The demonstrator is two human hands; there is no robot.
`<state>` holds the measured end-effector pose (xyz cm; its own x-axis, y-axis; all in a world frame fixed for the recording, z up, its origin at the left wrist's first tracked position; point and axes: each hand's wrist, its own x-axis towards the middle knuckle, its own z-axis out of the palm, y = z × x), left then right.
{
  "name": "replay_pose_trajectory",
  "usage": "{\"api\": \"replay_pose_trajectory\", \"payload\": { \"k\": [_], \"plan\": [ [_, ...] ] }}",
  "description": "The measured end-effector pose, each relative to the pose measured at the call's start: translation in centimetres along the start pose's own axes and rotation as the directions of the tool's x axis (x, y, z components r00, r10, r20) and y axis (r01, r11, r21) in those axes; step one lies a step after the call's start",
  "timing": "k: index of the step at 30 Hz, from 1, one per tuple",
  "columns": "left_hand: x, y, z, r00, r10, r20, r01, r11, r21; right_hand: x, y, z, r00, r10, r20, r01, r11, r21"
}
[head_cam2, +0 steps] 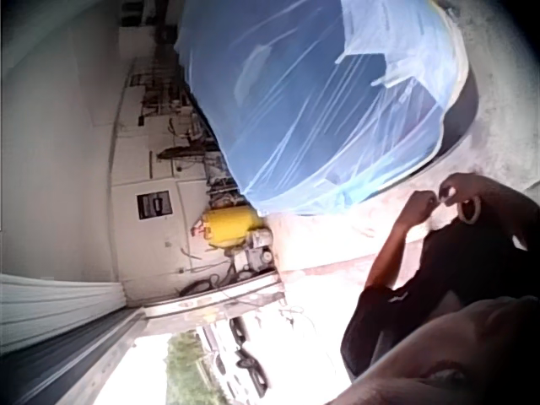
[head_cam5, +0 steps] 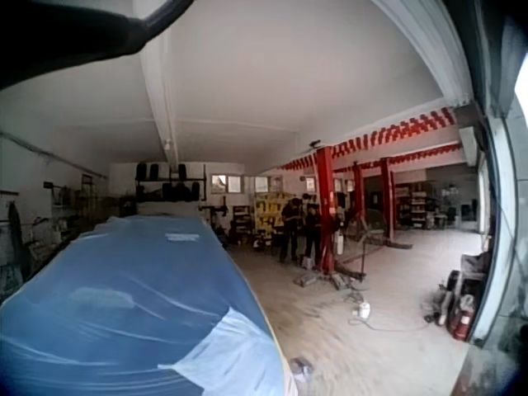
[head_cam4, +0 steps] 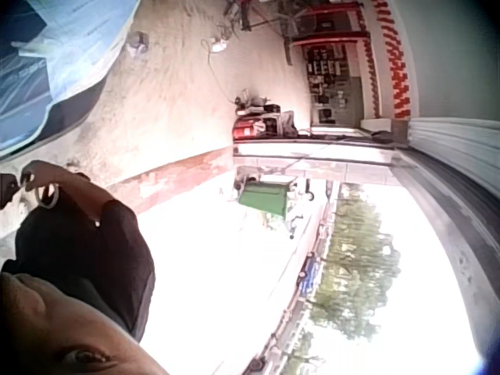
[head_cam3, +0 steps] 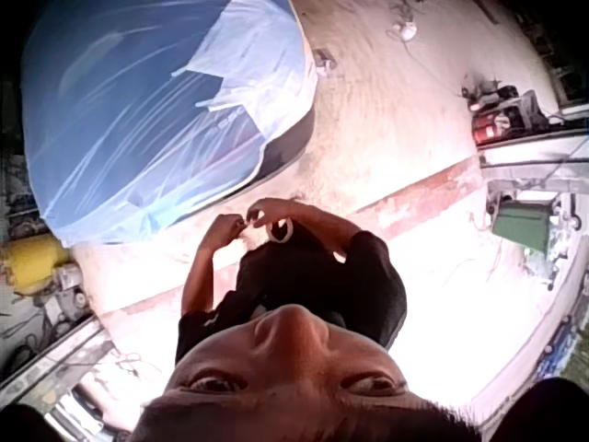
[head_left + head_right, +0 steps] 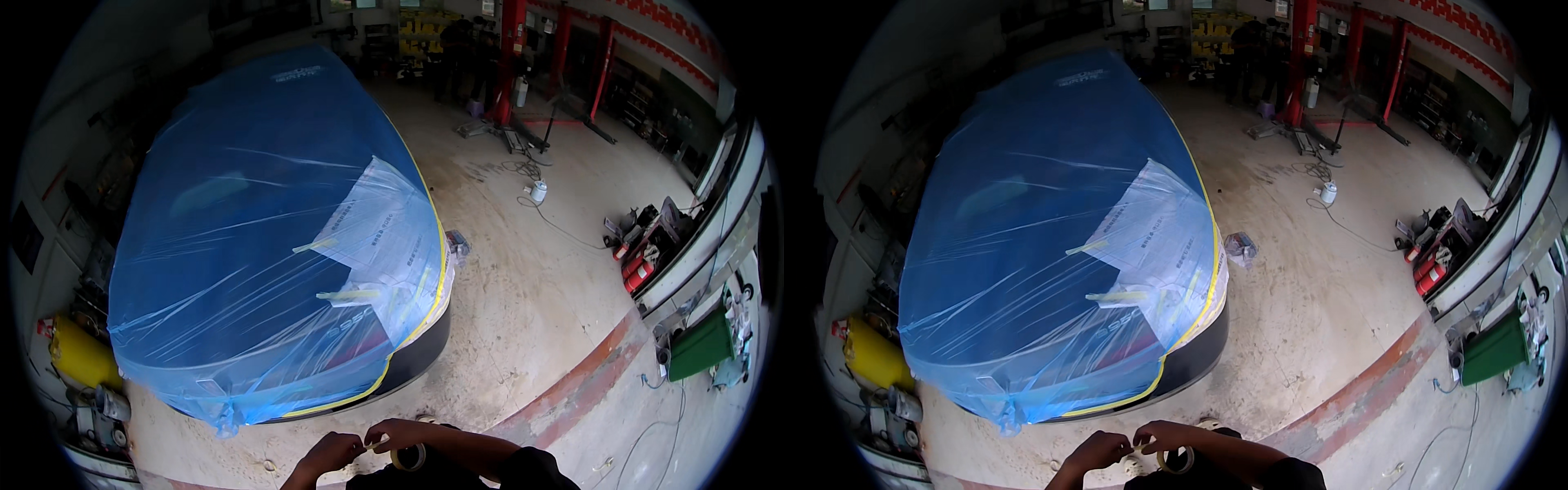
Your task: The person applies yellow masking tape along the edges of a blue protective plastic sheet covering the rear of a car. They smooth the tape onto the plastic and the car's bumper, then tear off pieces to continue the process around the rear corners and lower bumper area.
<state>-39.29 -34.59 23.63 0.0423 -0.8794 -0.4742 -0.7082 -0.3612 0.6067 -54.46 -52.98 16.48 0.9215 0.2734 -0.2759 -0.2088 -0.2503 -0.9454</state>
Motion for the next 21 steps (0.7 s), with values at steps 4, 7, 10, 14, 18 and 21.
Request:
{"api": "replay_pose_trajectory", "payload": {
  "k": [4,7,10,14,18,21],
  "plan": [
    [-0.5,-3.2,-2.8,0.984,0.167,0.069,-0.164,0.985,-0.049,0.8,0.4,5.8,0.933,0.096,-0.348,-0.082,0.995,0.054],
    [-0.3,-4.9,-4.9,0.961,0.245,0.128,-0.255,0.965,0.067,1.3,-0.1,9.7,0.741,0.234,-0.630,-0.149,0.971,0.185],
    [2.0,-4.5,-6.3,0.933,0.286,0.217,-0.313,0.945,0.098,0.2,0.1,12.7,0.596,0.418,-0.686,0.000,0.854,0.521],
    [4.3,-2.2,-7.4,0.905,0.187,0.381,-0.259,0.955,0.146,0.1,0.7,15.6,0.469,0.516,-0.717,0.194,0.732,0.653],
    [8.5,-2.4,-6.4,0.886,0.149,0.439,-0.319,0.883,0.345,2.2,4.6,18.5,0.394,0.544,-0.741,0.436,0.599,0.672],
    [11.7,-2.3,-6.0,0.865,0.172,0.471,-0.396,0.812,0.429,5.4,8.3,20.3,0.286,0.489,-0.824,0.566,0.607,0.557]
  ]
}}
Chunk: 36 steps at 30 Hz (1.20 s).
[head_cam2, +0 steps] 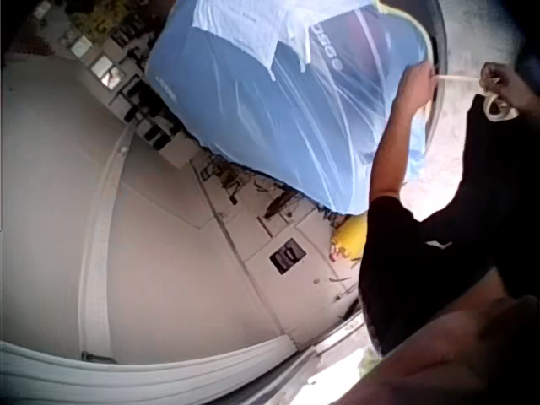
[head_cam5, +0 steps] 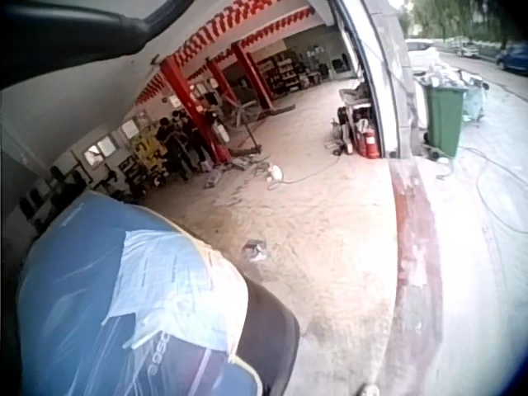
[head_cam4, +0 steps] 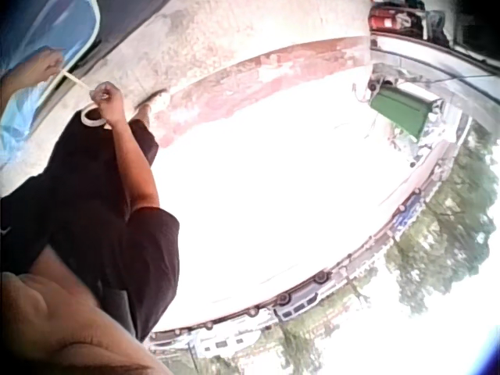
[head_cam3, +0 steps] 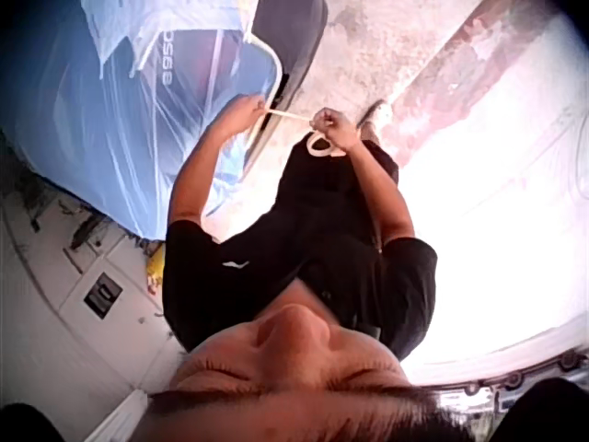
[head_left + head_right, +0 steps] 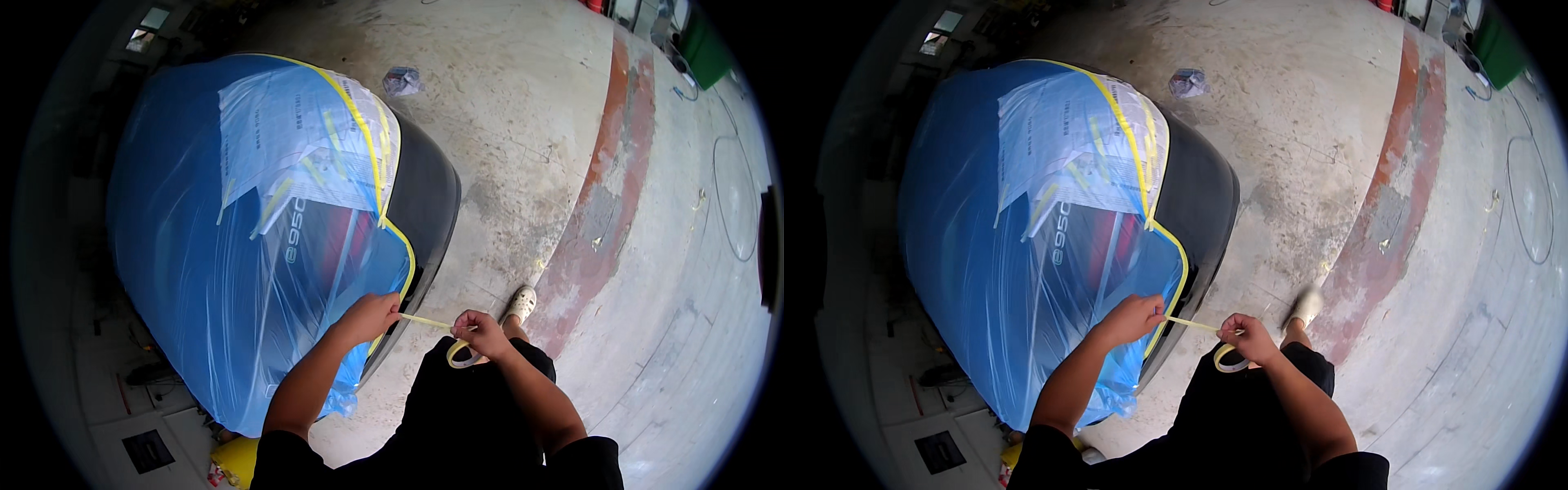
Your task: The person applies yellow masking tape along the edges of a blue protective plastic sheet covering the rear of a car. They smooth the tape onto the plastic and the car's bumper, then tear off pieces to continue the process around the rear corners and lower bumper area.
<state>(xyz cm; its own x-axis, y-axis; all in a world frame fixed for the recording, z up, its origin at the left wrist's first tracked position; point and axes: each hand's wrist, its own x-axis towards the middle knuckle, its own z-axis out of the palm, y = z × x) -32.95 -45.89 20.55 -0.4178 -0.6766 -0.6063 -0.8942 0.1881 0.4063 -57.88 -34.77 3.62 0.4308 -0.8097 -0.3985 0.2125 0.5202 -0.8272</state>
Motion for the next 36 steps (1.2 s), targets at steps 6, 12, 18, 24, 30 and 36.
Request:
{"api": "replay_pose_trajectory", "payload": {
  "k": [6,12,18,24,30,36],
  "plan": [
    [6.2,0.2,-3.3,0.998,-0.066,-0.023,0.069,0.986,0.150,5.0,4.2,3.5,0.942,-0.102,-0.318,0.123,0.991,0.045],
    [11.7,-0.3,-6.5,0.996,0.064,-0.058,-0.017,0.804,0.595,13.2,4.7,7.5,0.832,-0.057,-0.551,0.139,0.985,0.107],
    [14.9,-1.4,-7.2,0.944,0.318,-0.085,-0.082,0.477,0.875,17.6,2.4,8.2,0.804,0.045,-0.594,0.166,0.940,0.297],
    [16.0,-1.3,-7.4,0.965,0.260,-0.044,-0.057,0.368,0.928,21.1,3.5,8.3,0.635,-0.126,-0.762,0.315,0.943,0.107],
    [16.1,-0.2,-7.4,0.955,0.290,-0.061,-0.076,0.438,0.896,22.2,3.7,8.0,0.531,-0.186,-0.826,0.358,0.933,0.020],
    [16.2,-0.3,-7.6,0.971,0.230,-0.057,-0.051,0.437,0.898,22.6,2.4,8.0,0.553,-0.225,-0.802,0.202,0.970,-0.134]
  ]
}}
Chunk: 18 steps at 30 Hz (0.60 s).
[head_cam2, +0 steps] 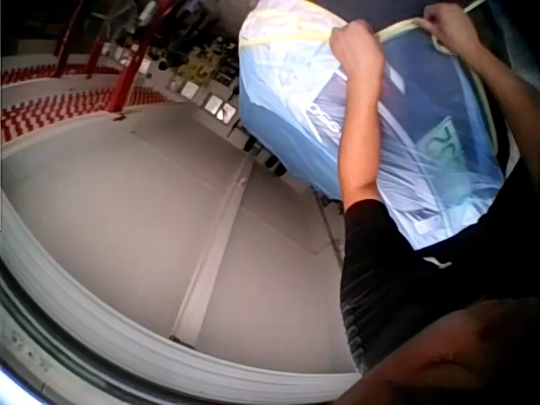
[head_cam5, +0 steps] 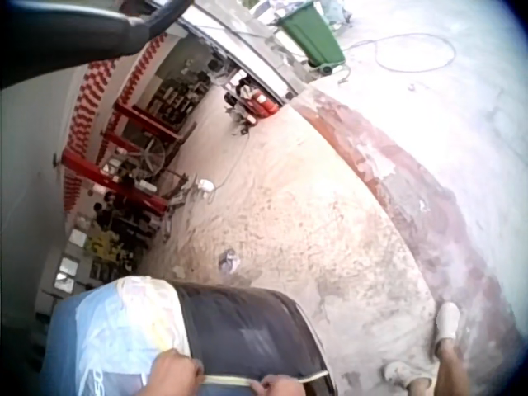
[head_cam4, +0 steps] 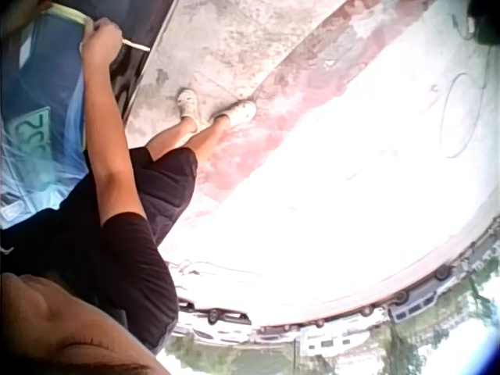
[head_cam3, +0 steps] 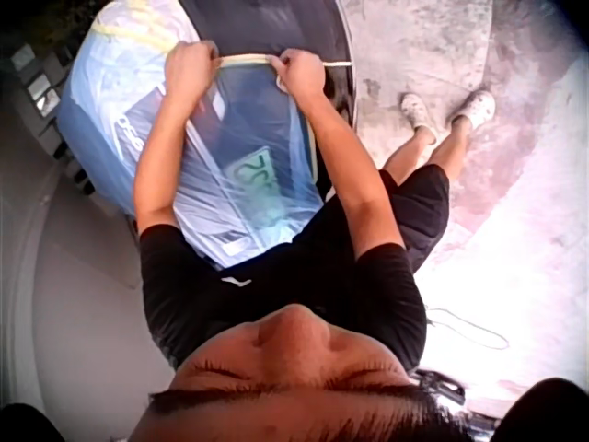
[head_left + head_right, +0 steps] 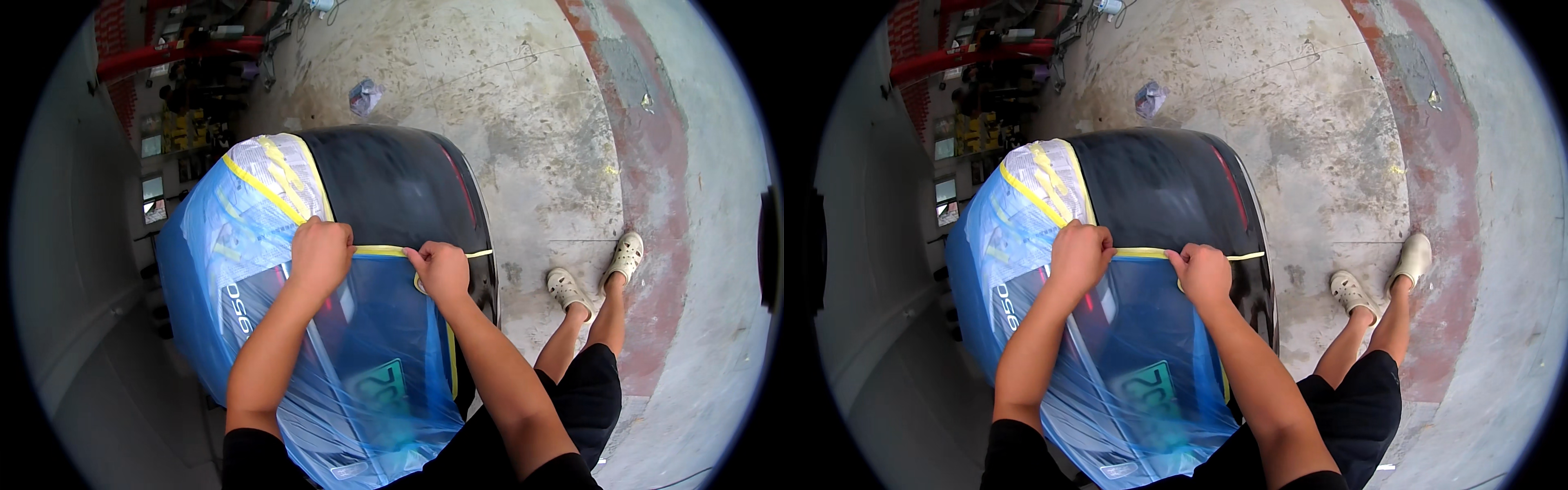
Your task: The person applies yellow masking tape along the edges of a blue protective plastic sheet covering the rear of a car. They smooth the tape onto the plastic and the car's bumper, then tear off pieces to continue the process around the rear corners and lower bumper area.
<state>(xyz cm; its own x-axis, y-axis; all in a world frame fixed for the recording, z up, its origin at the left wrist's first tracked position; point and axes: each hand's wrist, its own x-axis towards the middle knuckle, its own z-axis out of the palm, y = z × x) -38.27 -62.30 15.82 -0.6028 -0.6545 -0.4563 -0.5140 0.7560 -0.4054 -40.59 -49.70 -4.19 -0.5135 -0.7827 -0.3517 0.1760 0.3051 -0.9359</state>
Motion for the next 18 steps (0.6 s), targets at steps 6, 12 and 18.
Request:
{"api": "replay_pose_trajectory", "payload": {
  "k": [6,12,18],
  "plan": [
    [0.2,0.1,0.6,0.999,0.031,-0.016,-0.029,0.996,0.079,-0.2,-0.5,0.6,0.994,-0.110,-0.006,0.106,0.968,-0.229],
    [0.1,0.1,0.7,0.994,0.093,-0.061,-0.087,0.992,0.091,-0.7,-0.1,1.1,0.970,-0.244,-0.011,0.227,0.919,-0.321],
    [0.1,0.1,0.6,0.991,0.113,-0.077,-0.107,0.991,0.078,-0.6,-0.3,1.4,0.952,-0.302,-0.047,0.267,0.896,-0.356]
  ]
}}
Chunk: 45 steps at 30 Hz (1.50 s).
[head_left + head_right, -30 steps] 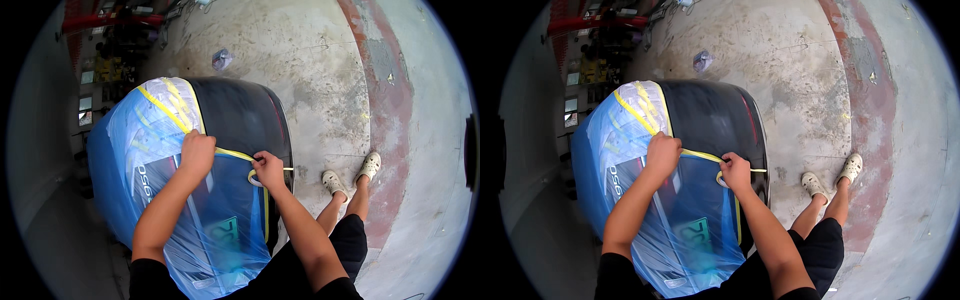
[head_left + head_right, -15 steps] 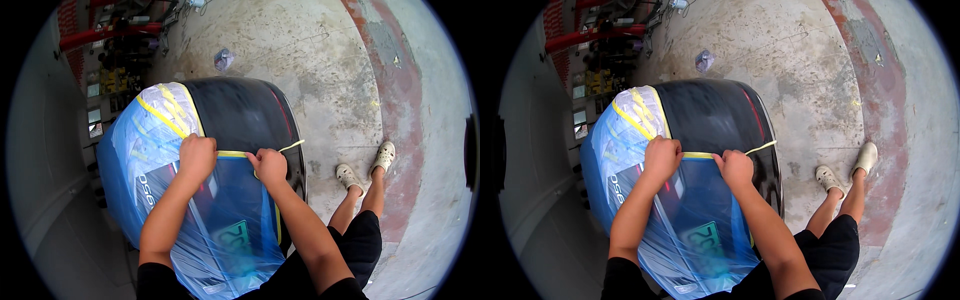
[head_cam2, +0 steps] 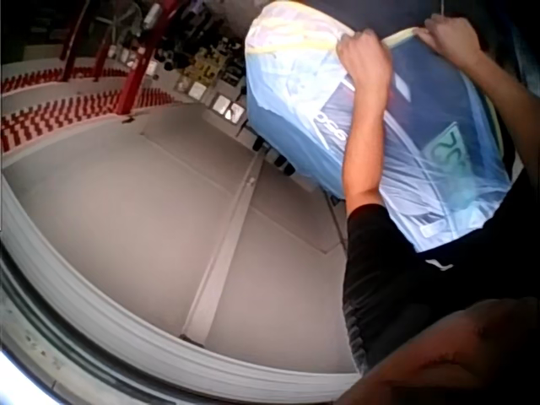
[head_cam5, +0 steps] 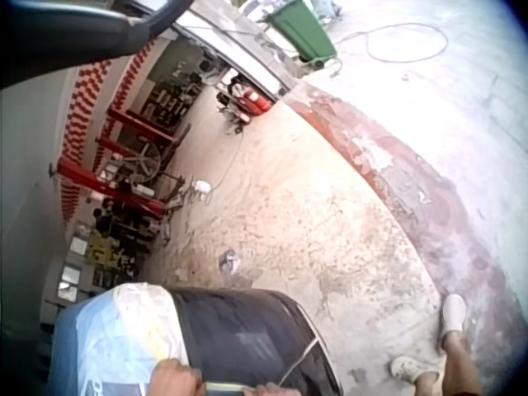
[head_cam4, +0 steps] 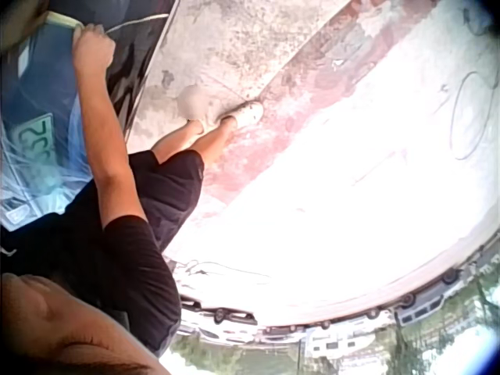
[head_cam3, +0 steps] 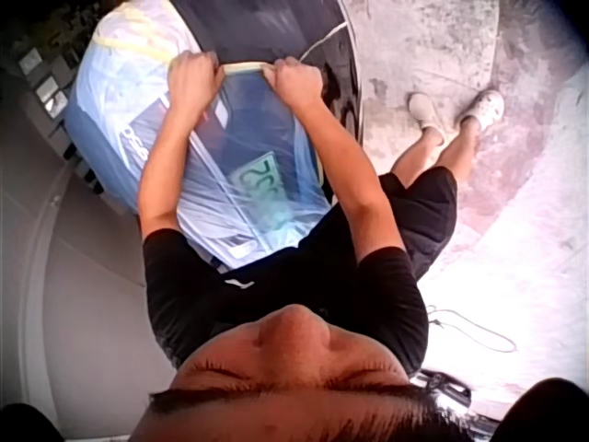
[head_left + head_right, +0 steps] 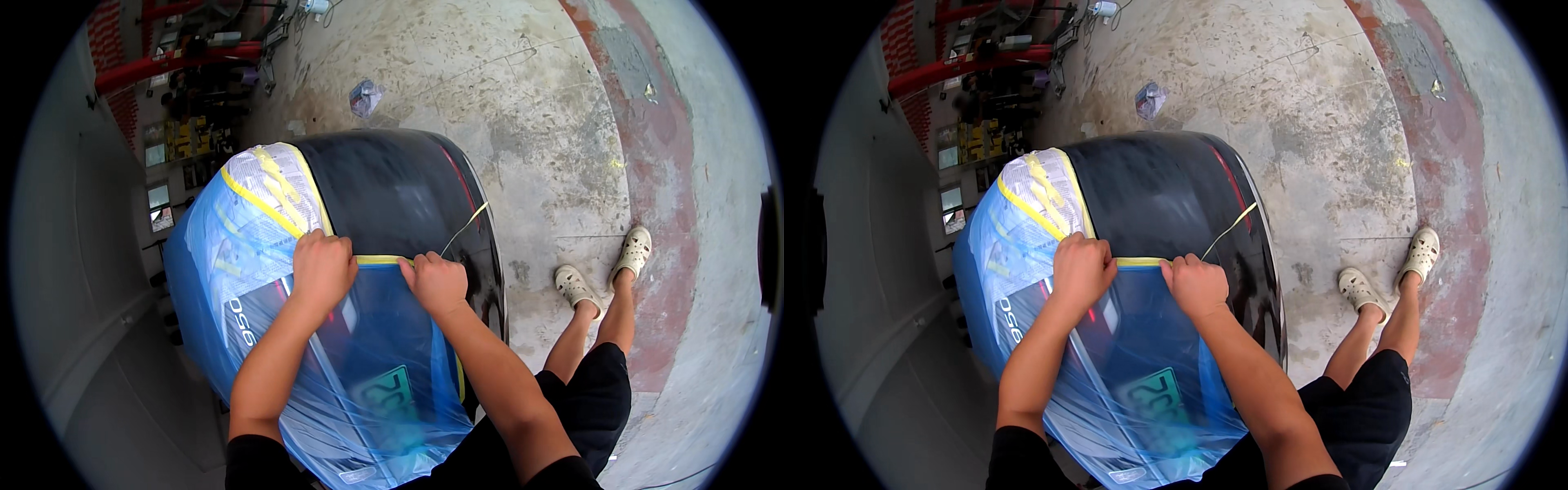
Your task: The person applies yellow masking tape along the edges of a blue protective plastic sheet covering the rear of a car. They smooth the tape onto the plastic and the car's bumper, then tear off pieces to continue the process around the rear corners and lower bumper area.
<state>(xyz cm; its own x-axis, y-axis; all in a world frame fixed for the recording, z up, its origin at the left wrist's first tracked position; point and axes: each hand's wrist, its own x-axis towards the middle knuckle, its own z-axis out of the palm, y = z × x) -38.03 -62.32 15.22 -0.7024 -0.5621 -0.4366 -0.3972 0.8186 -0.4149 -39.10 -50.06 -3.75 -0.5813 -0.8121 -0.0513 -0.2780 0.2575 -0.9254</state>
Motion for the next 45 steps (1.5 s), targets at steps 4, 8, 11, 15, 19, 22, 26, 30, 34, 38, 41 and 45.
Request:
{"api": "replay_pose_trajectory", "payload": {
  "k": [4,8,11,15,19,22,26,30,34,38,41,45],
  "plan": [
    [0.1,0.2,0.4,1.000,-0.010,0.001,0.010,0.999,0.032,0.3,-0.1,0.3,1.000,0.014,-0.011,-0.014,0.999,0.040],
    [0.3,0.3,0.5,0.999,-0.028,0.044,0.025,0.996,0.081,0.5,-0.4,0.3,0.999,0.038,0.035,-0.039,0.998,0.044],
    [0.6,0.3,0.3,0.996,-0.033,0.080,0.023,0.993,0.112,0.5,-0.6,0.3,0.997,0.043,0.060,-0.045,0.998,0.037],
    [0.9,0.9,0.3,0.990,-0.038,0.139,0.013,0.983,0.181,0.6,-0.9,0.2,0.995,0.049,0.085,-0.052,0.998,0.028],
    [1.2,1.2,0.7,0.983,-0.073,0.168,0.032,0.971,0.237,0.6,-1.1,0.2,0.994,0.056,0.091,-0.060,0.997,0.039],
    [1.3,1.4,0.7,0.974,-0.099,0.202,0.047,0.968,0.248,0.5,-1.0,0.1,0.995,0.051,0.087,-0.055,0.998,0.044],
    [1.2,1.3,1.1,0.979,-0.093,0.184,0.046,0.968,0.246,0.2,-1.2,0.1,0.990,0.064,0.123,-0.072,0.996,0.058],
    [1.3,1.3,1.2,0.977,-0.099,0.189,0.050,0.966,0.252,0.1,-1.2,-0.1,0.987,0.072,0.145,-0.083,0.994,0.069],
    [1.4,1.3,1.2,0.977,-0.101,0.186,0.053,0.968,0.245,0.4,-1.1,0.1,0.988,0.080,0.130,-0.089,0.994,0.066],
    [1.2,1.3,1.1,0.984,-0.075,0.161,0.035,0.970,0.239,0.5,-0.9,0.4,0.985,0.081,0.151,-0.090,0.994,0.054],
    [0.9,0.7,0.7,0.993,-0.028,0.112,0.003,0.976,0.216,0.4,-1.0,0.4,0.988,0.067,0.141,-0.073,0.997,0.038],
    [0.3,-0.2,-1.0,0.993,-0.021,0.117,0.001,0.986,0.168,0.6,-0.9,0.6,0.987,0.059,0.148,-0.061,0.998,0.006]
  ]
}}
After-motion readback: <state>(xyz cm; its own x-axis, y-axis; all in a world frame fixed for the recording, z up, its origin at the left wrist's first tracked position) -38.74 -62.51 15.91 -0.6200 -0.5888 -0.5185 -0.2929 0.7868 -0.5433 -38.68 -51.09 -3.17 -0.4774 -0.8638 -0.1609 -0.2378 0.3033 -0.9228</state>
